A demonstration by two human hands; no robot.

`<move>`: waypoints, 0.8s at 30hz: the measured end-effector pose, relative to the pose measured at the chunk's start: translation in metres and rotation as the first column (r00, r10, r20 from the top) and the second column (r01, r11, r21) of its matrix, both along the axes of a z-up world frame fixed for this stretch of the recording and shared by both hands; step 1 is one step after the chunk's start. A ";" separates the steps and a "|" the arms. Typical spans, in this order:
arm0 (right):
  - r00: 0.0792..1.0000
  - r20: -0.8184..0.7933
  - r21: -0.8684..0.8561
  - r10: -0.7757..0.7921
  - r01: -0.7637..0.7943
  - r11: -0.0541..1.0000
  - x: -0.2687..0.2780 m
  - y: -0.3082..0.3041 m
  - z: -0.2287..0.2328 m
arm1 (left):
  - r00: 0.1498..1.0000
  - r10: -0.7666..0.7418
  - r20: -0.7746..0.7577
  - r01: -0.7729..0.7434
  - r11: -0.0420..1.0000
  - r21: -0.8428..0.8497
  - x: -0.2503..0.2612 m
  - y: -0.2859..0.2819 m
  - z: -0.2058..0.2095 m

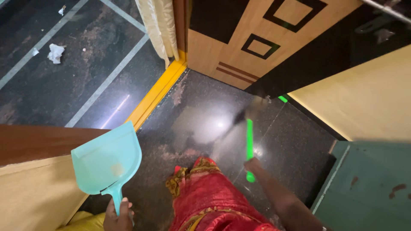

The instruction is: The person sweeps the floor with a broom, gathering debris and paper scraps while holding a dustpan in their other hand.

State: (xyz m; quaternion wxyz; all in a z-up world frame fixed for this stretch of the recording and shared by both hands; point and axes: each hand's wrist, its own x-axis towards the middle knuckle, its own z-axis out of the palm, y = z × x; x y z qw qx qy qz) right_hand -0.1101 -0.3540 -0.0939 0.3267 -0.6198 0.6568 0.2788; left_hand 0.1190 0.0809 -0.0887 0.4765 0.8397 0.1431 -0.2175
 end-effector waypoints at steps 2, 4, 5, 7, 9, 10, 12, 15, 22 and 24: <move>0.985 0.033 -0.069 0.172 -0.169 0.983 0.031 -0.007 -0.014 | 0.994 0.041 -0.097 -0.032 0.995 0.090 -0.003 0.009 -0.009; 0.953 0.061 -0.035 0.296 -0.294 0.955 0.064 -0.018 -0.029 | 0.991 0.047 -0.123 -0.041 0.998 0.049 -0.003 0.013 -0.018; 0.926 0.069 -0.041 0.370 -0.368 0.929 0.076 -0.025 -0.036 | 0.988 0.043 -0.151 -0.044 0.999 -0.001 -0.004 0.015 -0.021; 0.862 0.059 -0.030 0.504 -0.503 0.864 0.093 -0.047 -0.046 | 0.993 0.049 -0.109 -0.051 0.999 -0.013 -0.011 0.012 -0.025; 0.758 0.077 -0.036 0.648 -0.647 0.762 0.085 -0.064 -0.054 | 0.997 0.046 -0.066 -0.047 0.999 -0.023 -0.011 0.009 -0.022; 0.730 0.101 -0.060 0.676 -0.673 0.737 0.073 -0.077 -0.055 | 0.994 0.057 -0.095 -0.059 0.998 -0.022 -0.008 0.004 -0.021; 0.736 0.148 -0.199 0.661 -0.633 0.749 0.032 -0.084 -0.058 | 0.990 0.070 -0.121 -0.073 0.997 -0.026 -0.007 -0.006 -0.020; 0.831 0.118 -0.138 0.544 -0.529 0.837 -0.035 -0.087 -0.060 | 0.991 0.094 0.097 -0.076 0.981 -0.176 -0.011 -0.027 -0.014; 0.857 0.211 -0.020 0.470 -0.477 0.879 0.012 -0.074 -0.094 | 0.991 0.116 0.072 -0.107 0.986 -0.128 -0.003 -0.086 0.037; 0.806 0.191 -0.037 0.561 -0.565 0.824 0.018 -0.084 -0.100 | 0.990 0.089 0.107 -0.079 0.992 -0.095 0.002 -0.102 0.052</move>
